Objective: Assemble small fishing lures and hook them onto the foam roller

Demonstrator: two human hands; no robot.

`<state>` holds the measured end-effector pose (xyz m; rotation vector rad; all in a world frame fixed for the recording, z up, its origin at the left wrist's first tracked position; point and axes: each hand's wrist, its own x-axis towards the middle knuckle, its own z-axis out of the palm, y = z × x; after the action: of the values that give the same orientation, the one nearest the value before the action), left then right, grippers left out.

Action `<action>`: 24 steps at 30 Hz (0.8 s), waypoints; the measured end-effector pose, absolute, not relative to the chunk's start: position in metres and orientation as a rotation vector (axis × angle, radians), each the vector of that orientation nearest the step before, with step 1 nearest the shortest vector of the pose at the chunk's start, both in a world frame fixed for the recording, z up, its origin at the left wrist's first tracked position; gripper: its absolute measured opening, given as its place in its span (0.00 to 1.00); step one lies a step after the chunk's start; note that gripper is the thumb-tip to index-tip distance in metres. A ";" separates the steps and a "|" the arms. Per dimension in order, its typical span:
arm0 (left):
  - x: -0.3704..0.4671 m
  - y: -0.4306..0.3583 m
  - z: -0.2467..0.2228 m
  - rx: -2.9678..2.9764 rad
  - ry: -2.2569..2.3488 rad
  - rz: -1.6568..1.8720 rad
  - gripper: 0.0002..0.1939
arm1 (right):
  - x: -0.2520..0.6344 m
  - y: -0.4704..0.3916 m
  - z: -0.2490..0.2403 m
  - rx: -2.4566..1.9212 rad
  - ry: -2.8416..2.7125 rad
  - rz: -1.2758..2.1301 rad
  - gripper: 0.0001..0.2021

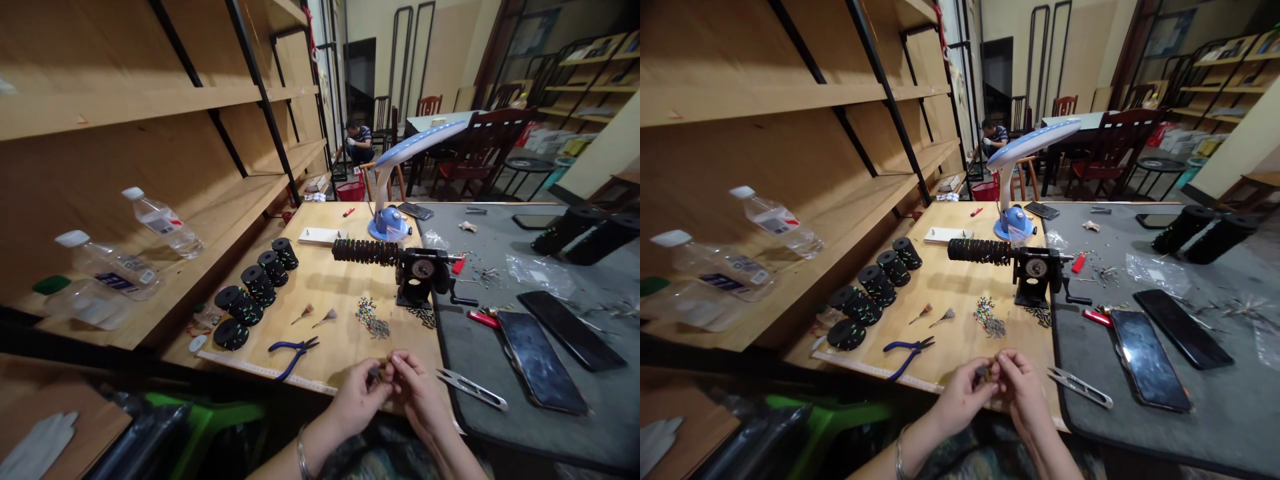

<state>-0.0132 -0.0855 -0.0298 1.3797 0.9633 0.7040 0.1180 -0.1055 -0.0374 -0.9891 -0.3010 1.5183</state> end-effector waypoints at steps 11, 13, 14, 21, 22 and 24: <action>-0.009 -0.083 -0.039 1.873 1.154 0.571 0.07 | 0.128 -0.112 -0.035 -1.078 -0.366 1.438 0.18; -0.008 -0.083 -0.039 1.952 1.179 0.541 0.08 | 0.129 -0.111 -0.038 -1.064 -0.375 1.428 0.17; -0.008 -0.083 -0.039 1.993 1.188 0.516 0.08 | 0.130 -0.110 -0.039 -1.060 -0.385 1.421 0.17; -0.010 -0.083 -0.042 2.184 1.238 0.331 0.08 | 0.136 -0.107 -0.043 -1.156 -0.462 1.309 0.18; -0.011 -0.084 -0.041 2.190 1.235 0.327 0.08 | 0.136 -0.106 -0.043 -1.164 -0.468 1.297 0.19; -0.013 -0.085 -0.038 2.184 1.230 0.329 0.08 | 0.137 -0.105 -0.043 -1.173 -0.491 1.280 0.19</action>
<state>-0.0132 -0.0849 -0.0380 2.1840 1.2300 0.3286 0.1366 -0.1052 -0.0428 -1.1732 -0.4909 1.2801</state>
